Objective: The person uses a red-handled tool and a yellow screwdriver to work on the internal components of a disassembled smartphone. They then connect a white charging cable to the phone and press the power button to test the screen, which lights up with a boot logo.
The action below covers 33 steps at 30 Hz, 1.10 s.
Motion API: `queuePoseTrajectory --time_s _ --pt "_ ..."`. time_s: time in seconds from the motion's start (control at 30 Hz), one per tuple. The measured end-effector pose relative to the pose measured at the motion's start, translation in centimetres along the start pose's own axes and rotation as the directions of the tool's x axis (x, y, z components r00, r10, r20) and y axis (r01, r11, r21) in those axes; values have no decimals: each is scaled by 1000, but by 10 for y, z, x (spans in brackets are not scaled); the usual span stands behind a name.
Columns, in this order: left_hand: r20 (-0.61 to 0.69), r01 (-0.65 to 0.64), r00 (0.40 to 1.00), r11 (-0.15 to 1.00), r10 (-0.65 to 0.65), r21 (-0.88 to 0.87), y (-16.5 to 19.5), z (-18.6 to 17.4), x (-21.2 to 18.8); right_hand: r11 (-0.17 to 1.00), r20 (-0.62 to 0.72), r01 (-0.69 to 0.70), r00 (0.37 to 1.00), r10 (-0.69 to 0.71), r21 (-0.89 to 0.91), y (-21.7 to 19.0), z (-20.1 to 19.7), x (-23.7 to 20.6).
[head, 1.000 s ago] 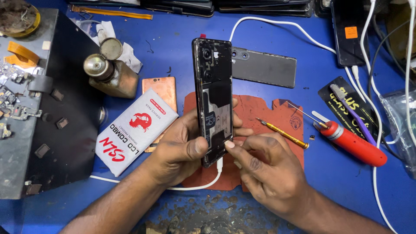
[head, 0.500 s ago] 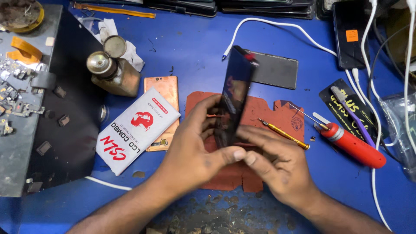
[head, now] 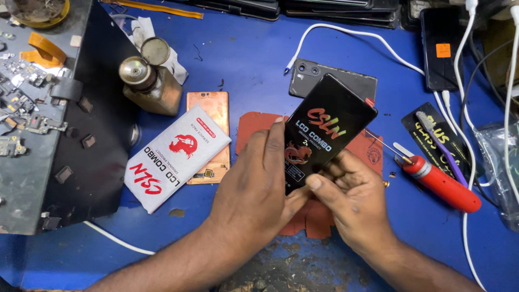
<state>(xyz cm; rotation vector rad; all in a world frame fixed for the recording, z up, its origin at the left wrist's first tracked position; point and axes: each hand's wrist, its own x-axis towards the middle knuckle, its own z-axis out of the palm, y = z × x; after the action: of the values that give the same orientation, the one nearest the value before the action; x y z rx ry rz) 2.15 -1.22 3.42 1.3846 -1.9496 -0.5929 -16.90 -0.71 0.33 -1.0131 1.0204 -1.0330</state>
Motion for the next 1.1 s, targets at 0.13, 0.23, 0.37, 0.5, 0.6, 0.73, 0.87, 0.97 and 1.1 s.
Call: queuePoseTrajectory --time_s 0.13,0.23,0.37,0.5,0.6,0.73,0.87,0.97,1.1 --pt "33 -106 994 991 104 82 0 3 -2 997 -81 -58 995 62 48 3 3 5" --pt "29 -111 994 993 110 50 -4 -1 -1 990 -57 -37 997 45 135 3 -3 10" --pt "38 2 999 975 6 -221 -15 -7 4 986 -63 -70 995 81 153 4 -9 10" --pt "378 407 903 688 -204 -601 -24 -10 13 995 -14 -5 1000 7 100 5 -13 8" --pt "469 523 844 591 -260 -614 -24 -8 16 997 -8 -10 1000 10 81 4 -14 7" --pt "442 510 854 599 -272 -617 -19 -7 15 995 6 3 1000 -3 104 3 -16 8" --pt "406 467 880 598 -245 -652 -18 -5 12 992 7 -26 1000 26 127 2 -14 8" --pt "407 463 883 579 -234 -671 -21 -2 12 988 -13 -77 997 80 134 1 -14 9" --pt "437 474 876 540 -205 -695 -26 -2 10 983 14 -69 998 68 172 0 -15 11"
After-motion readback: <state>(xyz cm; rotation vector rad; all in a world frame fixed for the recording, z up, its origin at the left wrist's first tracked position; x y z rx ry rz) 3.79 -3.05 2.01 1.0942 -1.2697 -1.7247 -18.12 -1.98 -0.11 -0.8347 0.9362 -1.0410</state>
